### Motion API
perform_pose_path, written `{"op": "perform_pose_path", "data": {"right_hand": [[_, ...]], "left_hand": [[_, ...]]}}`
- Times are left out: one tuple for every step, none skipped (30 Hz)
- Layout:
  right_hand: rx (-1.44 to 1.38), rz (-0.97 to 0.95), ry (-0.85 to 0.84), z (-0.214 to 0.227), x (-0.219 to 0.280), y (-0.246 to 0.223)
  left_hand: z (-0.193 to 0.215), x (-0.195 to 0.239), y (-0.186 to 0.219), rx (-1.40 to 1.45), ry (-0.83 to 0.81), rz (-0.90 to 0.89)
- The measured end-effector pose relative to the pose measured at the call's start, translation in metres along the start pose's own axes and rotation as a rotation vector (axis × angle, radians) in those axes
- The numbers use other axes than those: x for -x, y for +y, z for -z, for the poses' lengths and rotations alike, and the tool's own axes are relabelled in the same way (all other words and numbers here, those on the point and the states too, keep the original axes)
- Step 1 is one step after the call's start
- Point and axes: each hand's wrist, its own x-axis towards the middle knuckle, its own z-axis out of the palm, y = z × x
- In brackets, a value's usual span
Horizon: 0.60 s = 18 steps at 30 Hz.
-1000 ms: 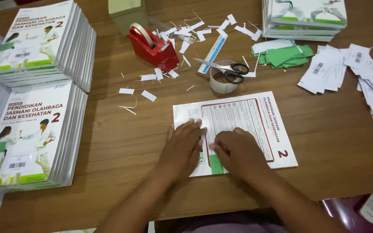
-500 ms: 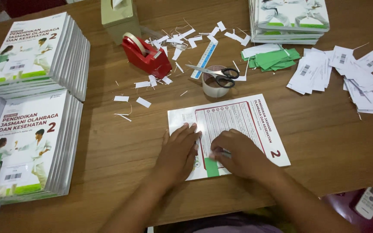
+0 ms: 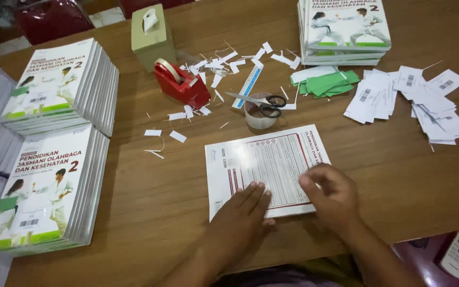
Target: The person cuts a green paper strip and a barcode label using scissors. They then use a ruler to measure and align the green strip on the book's spine before securing it with clear tape. Finally, they affix the barcode label to the back cover of the book.
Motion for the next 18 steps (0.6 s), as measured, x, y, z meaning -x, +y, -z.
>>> {"op": "perform_pose_path", "data": {"right_hand": [[0.031, 0.063, 0.032, 0.01, 0.007, -0.009], [0.062, 0.126, 0.063, 0.021, 0.012, -0.018], [0.06, 0.132, 0.066, 0.039, 0.021, -0.017], [0.073, 0.293, 0.106, 0.056, 0.031, -0.015], [0.087, 0.454, 0.149, 0.074, 0.041, -0.012], [0.085, 0.456, 0.155, 0.072, 0.047, -0.009], [0.057, 0.396, 0.28, 0.07, 0.053, -0.005], [0.029, 0.333, 0.4, 0.069, 0.059, -0.001], [0.029, 0.336, 0.404, 0.059, 0.058, 0.002], [-0.02, 0.215, 0.319, 0.049, 0.056, 0.006], [-0.07, 0.092, 0.236, 0.039, 0.054, 0.009], [-0.071, 0.097, 0.231, 0.031, 0.045, -0.008], [0.033, -0.001, 0.139, 0.022, 0.036, -0.025], [0.134, -0.102, 0.041, 0.012, 0.03, -0.042], [0.131, -0.103, 0.033, 0.007, 0.033, -0.033], [0.168, -0.072, -0.022, 0.002, 0.034, -0.025], [0.204, -0.041, -0.077, -0.003, 0.036, -0.017], [0.202, -0.036, -0.084, -0.005, 0.034, -0.032]], "left_hand": [[-0.003, 0.002, -0.005, -0.048, 0.042, -0.042], [-0.006, 0.002, -0.011, -0.096, 0.084, -0.085], [0.0, 0.003, -0.013, -0.101, 0.087, -0.087], [0.005, 0.004, -0.016, -0.03, 0.185, -0.074], [0.01, 0.005, -0.019, 0.042, 0.281, -0.062], [0.019, 0.006, -0.027, 0.038, 0.28, -0.068], [0.027, 0.006, -0.035, -0.053, 0.344, -0.024], [0.035, 0.007, -0.042, -0.142, 0.409, 0.023], [0.044, 0.008, -0.043, -0.143, 0.41, 0.019], [0.053, 0.008, -0.044, -0.273, 0.48, 0.108], [0.061, 0.01, -0.045, -0.402, 0.549, 0.198], [0.076, 0.006, -0.029, -0.405, 0.554, 0.202], [0.09, 0.003, -0.014, -0.197, 0.649, 0.27], [0.104, 0.002, 0.002, 0.013, 0.734, 0.34], [0.1, 0.002, 0.007, 0.009, 0.735, 0.348], [0.098, 0.001, 0.011, 0.129, 0.74, 0.356], [0.096, 0.0, 0.015, 0.248, 0.745, 0.363], [0.085, 0.004, 0.015, 0.244, 0.751, 0.368]]}}
